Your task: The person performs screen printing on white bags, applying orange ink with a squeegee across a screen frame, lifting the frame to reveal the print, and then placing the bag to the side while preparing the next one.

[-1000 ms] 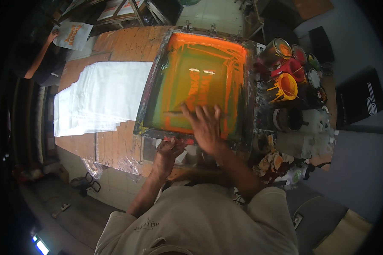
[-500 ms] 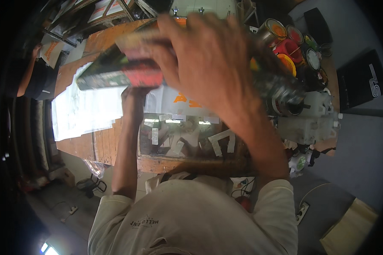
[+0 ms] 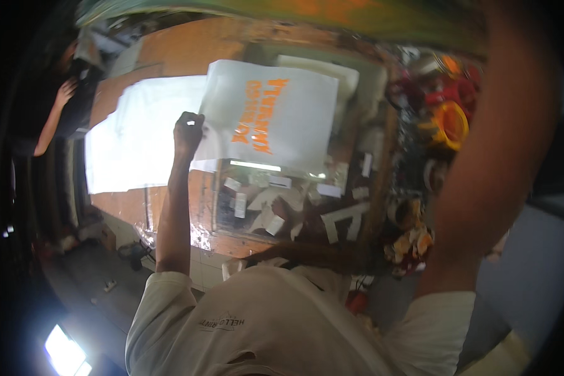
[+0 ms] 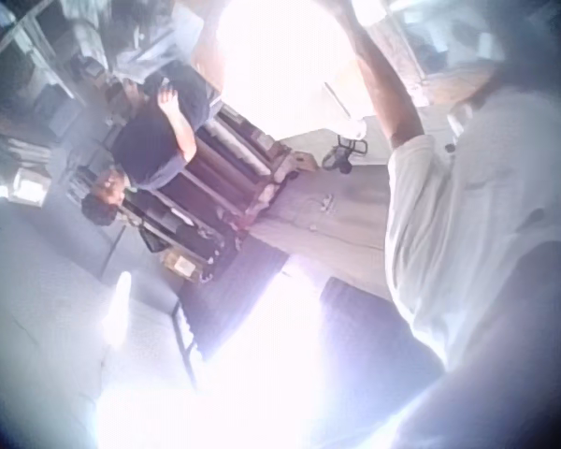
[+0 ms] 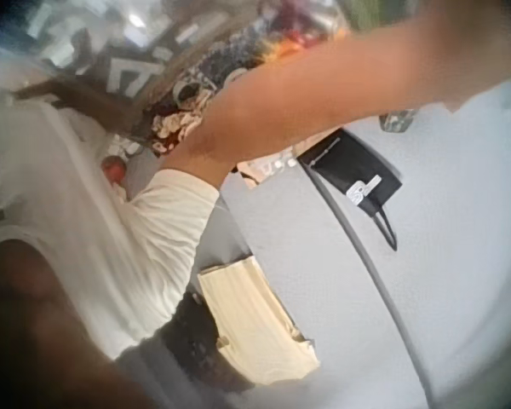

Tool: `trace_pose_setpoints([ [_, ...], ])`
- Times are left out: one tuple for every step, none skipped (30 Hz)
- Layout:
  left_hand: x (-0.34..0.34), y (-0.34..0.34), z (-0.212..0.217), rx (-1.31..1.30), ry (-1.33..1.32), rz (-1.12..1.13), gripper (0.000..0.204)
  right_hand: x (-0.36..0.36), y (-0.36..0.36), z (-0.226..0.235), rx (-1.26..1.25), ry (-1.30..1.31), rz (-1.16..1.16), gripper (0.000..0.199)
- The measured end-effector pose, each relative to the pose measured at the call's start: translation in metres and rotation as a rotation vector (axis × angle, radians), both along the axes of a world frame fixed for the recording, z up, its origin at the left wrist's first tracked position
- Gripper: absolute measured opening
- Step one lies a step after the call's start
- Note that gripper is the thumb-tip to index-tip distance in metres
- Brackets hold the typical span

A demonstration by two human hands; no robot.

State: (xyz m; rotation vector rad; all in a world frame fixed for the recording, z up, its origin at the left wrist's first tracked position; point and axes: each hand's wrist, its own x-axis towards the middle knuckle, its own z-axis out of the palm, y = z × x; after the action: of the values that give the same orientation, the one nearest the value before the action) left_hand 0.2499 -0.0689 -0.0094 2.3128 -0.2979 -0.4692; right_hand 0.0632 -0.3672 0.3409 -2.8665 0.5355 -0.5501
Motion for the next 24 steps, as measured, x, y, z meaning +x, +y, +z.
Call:
trace_pose_setpoints([
  [0.035, 0.025, -0.005, 0.077, -0.272, -0.014, 0.020, -0.004, -0.001, 0.009, -0.006, -0.045, -0.010, 0.053],
  [0.065, 0.053, -0.010, 0.170, -0.538, -0.020, 0.020, -0.009, 0.001, 0.018, -0.005, -0.091, -0.016, 0.054],
  [0.076, 0.072, 0.001, 0.139, -0.486, 0.106, 0.022, -0.008, -0.011, 0.010, 0.024, -0.134, -0.032, 0.055],
  [0.090, 0.103, 0.003, 0.322, -0.936, 0.122, 0.024, -0.006, -0.015, 0.012, 0.054, -0.172, -0.031, 0.056],
  [0.092, 0.105, 0.017, 0.324, -1.032, 0.146, 0.026, -0.009, -0.024, 0.013, 0.067, -0.160, -0.062, 0.057],
  [0.084, 0.101, 0.029, 0.322, -1.127, 0.164, 0.028, -0.012, -0.032, 0.017, 0.077, -0.099, -0.086, 0.058],
  [0.073, 0.105, 0.031, 0.136, -0.946, 0.130, 0.030, -0.013, -0.042, 0.024, 0.078, 0.087, -0.075, 0.063],
  [0.057, 0.109, 0.024, -0.050, -0.756, 0.092, 0.032, -0.010, -0.039, 0.025, 0.094, 0.109, -0.097, 0.063],
  [0.034, 0.115, 0.007, -0.135, -0.643, 0.048, 0.032, -0.008, -0.033, 0.028, 0.108, 0.135, -0.118, 0.063],
  [0.009, 0.115, -0.009, -0.227, -0.522, -0.005, 0.032, -0.008, -0.032, 0.025, 0.097, 0.104, -0.116, 0.064],
  [-0.022, 0.109, -0.019, -0.172, -0.402, -0.084, 0.029, -0.010, -0.033, 0.021, 0.081, 0.078, -0.123, 0.064],
  [-0.047, 0.104, -0.024, -0.122, -0.283, -0.169, 0.027, -0.013, -0.037, 0.011, 0.039, -0.013, -0.100, 0.065],
  [-0.061, 0.102, -0.026, -0.081, -0.367, -0.166, 0.025, -0.013, -0.040, 0.002, -0.001, -0.104, -0.070, 0.065],
  [-0.072, 0.099, -0.027, -0.041, -0.452, -0.165, 0.023, -0.013, -0.042, -0.002, 0.058, -0.090, -0.076, 0.065],
  [-0.079, 0.096, -0.026, 0.000, -0.538, -0.162, 0.021, -0.011, -0.042, -0.003, 0.119, -0.079, -0.080, 0.064],
  [-0.079, 0.093, -0.024, 0.012, -0.444, -0.167, 0.019, -0.015, -0.039, -0.004, 0.120, -0.075, -0.084, 0.064],
  [-0.073, 0.091, -0.021, 0.023, -0.350, -0.175, 0.017, -0.020, -0.036, -0.005, 0.119, -0.068, -0.092, 0.064],
  [-0.063, 0.092, -0.017, 0.040, -0.262, -0.177, 0.016, -0.020, -0.023, -0.005, 0.064, -0.075, -0.087, 0.064],
  [-0.048, 0.103, -0.034, 0.018, -0.270, -0.182, 0.012, -0.019, -0.011, -0.003, 0.017, -0.091, -0.074, 0.064],
  [-0.038, 0.103, -0.037, -0.074, -0.144, -0.163, 0.011, -0.024, -0.010, -0.003, 0.036, -0.075, -0.060, 0.063],
  [-0.029, 0.101, -0.036, -0.163, -0.016, -0.150, 0.011, -0.028, -0.012, -0.003, 0.056, -0.060, -0.050, 0.063],
  [-0.024, 0.100, -0.032, -0.243, 0.115, -0.131, 0.010, -0.032, -0.009, -0.001, 0.082, -0.044, -0.035, 0.062],
  [-0.018, 0.097, -0.027, -0.273, 0.221, -0.052, 0.011, -0.037, -0.005, 0.003, 0.129, -0.021, 0.005, 0.062],
  [-0.020, 0.116, -0.019, -0.233, 0.033, -0.030, 0.011, -0.024, 0.005, -0.012, 0.141, -0.070, 0.037, 0.058],
])
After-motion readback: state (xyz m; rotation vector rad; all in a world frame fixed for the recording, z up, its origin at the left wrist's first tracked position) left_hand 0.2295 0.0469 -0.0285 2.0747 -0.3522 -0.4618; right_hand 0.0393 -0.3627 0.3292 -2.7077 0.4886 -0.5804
